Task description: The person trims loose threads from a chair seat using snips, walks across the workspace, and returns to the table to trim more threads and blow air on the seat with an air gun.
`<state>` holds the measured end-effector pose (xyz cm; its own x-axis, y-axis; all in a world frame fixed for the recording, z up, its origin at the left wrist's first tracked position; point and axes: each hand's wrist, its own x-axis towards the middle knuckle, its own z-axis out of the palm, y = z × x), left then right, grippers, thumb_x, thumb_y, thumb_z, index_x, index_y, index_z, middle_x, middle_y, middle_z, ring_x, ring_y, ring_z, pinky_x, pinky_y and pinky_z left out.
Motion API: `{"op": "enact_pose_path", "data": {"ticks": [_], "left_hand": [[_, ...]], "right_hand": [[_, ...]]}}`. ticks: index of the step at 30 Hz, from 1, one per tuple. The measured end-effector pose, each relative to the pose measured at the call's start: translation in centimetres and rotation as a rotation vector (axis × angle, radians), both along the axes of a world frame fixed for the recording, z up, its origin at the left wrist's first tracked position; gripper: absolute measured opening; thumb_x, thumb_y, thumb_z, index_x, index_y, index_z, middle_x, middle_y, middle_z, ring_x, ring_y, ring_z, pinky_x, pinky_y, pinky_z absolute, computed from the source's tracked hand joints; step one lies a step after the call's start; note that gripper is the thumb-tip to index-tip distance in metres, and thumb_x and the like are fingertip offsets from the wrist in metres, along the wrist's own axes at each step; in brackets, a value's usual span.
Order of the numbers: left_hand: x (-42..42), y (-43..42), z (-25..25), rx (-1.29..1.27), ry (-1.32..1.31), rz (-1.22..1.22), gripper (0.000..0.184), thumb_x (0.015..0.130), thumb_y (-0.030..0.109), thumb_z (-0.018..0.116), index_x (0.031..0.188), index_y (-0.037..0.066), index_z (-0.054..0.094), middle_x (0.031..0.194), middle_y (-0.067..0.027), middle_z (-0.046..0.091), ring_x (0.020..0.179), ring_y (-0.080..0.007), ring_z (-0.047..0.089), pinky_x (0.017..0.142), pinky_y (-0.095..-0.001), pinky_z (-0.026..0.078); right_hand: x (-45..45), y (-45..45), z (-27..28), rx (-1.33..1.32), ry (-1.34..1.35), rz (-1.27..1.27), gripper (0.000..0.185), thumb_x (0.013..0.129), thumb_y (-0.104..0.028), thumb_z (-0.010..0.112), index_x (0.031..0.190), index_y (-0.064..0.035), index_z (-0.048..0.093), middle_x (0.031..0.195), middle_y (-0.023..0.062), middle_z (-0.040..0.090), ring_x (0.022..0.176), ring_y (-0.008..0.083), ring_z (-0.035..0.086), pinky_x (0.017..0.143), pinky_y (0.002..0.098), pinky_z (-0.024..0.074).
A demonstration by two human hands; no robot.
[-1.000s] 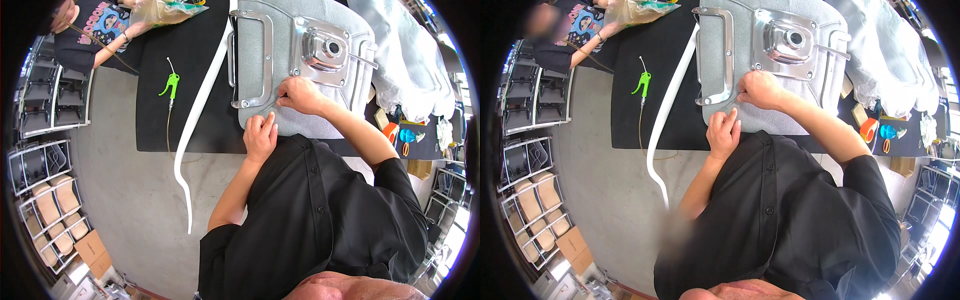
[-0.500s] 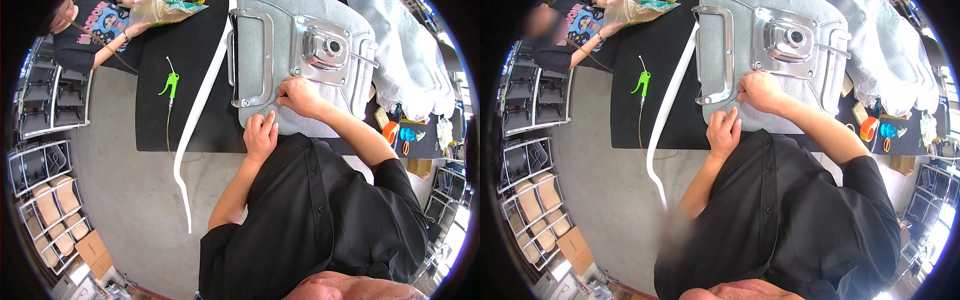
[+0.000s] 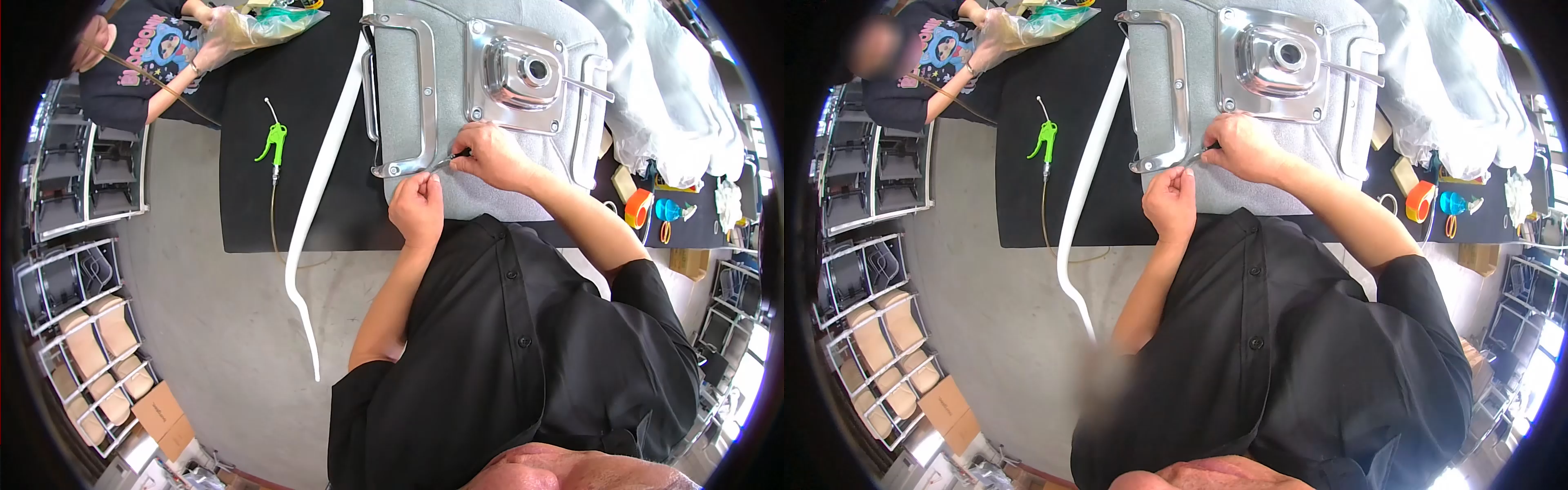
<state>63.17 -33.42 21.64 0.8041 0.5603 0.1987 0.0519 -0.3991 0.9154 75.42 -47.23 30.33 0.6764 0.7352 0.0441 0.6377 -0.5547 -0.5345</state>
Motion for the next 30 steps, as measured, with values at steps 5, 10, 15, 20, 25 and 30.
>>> {"op": "enact_pose_path", "data": {"ticks": [5,10,15,20,25,30], "left_hand": [[0.7,-0.3,0.9,0.014,0.181,0.061,0.017,0.081,0.016,0.076,0.085,0.0,0.073,0.068,-0.007,0.069,0.059,-0.0156,0.065,0.059,-0.0302,0.05],[0.9,-0.6,1.3,-0.001,0.229,0.087,0.018,0.081,0.018,0.076,0.084,0.001,0.072,0.066,-0.0062,0.069,0.058,-0.0158,0.065,0.059,-0.03,0.049],[0.6,-0.8,0.5,0.011,0.171,0.077,0.017,0.081,0.018,0.076,0.083,0.001,0.072,0.064,-0.005,0.066,0.056,-0.015,0.062,0.059,-0.03,0.048],[0.7,-0.9,0.5,-0.019,0.174,0.101,0.017,0.082,0.018,0.076,0.083,0.001,0.072,0.064,-0.0038,0.065,0.056,-0.0137,0.06,0.059,-0.0295,0.048],[0.7,-0.9,0.3,-0.031,0.196,0.108,0.017,0.082,0.017,0.075,0.083,0.001,0.072,0.065,-0.0031,0.066,0.057,-0.0116,0.061,0.059,-0.0282,0.048],[0.7,-1.0,0.2,-0.068,0.209,0.125,0.017,0.083,0.017,0.075,0.082,0.001,0.072,0.065,-0.0025,0.067,0.057,-0.0098,0.061,0.059,-0.0268,0.048]], "right_hand": [[0.1,0.1,0.3,-0.008,0.025,-0.016,0.02,0.076,-0.017,0.078,0.085,-0.0009,0.068,0.084,0.0156,0.066,0.086,0.0365,0.063,0.079,0.0436,0.0486],[-0.1,0.3,0.2,-0.026,0.05,-0.034,0.02,0.076,-0.016,0.077,0.085,-0.001,0.068,0.084,0.0155,0.066,0.087,0.0365,0.063,0.079,0.0435,0.0486],[-0.3,0.5,0.4,-0.057,0.017,-0.033,0.02,0.076,-0.018,0.077,0.085,-0.0027,0.068,0.083,0.0141,0.065,0.087,0.0351,0.064,0.08,0.0432,0.0489],[-0.5,0.7,0.1,-0.061,-0.008,-0.037,0.019,0.075,-0.018,0.077,0.084,-0.0029,0.069,0.083,0.0135,0.065,0.087,0.0344,0.064,0.08,0.0433,0.049],[-0.5,0.8,0.0,-0.068,-0.022,-0.048,0.021,0.073,-0.023,0.077,0.081,-0.0041,0.07,0.083,0.0132,0.067,0.085,0.0324,0.067,0.083,0.0425,0.049],[-0.6,1.0,-0.2,-0.062,-0.042,-0.048,0.021,0.073,-0.023,0.077,0.079,-0.0046,0.07,0.082,0.0127,0.067,0.084,0.0322,0.067,0.082,0.0428,0.049]]}}
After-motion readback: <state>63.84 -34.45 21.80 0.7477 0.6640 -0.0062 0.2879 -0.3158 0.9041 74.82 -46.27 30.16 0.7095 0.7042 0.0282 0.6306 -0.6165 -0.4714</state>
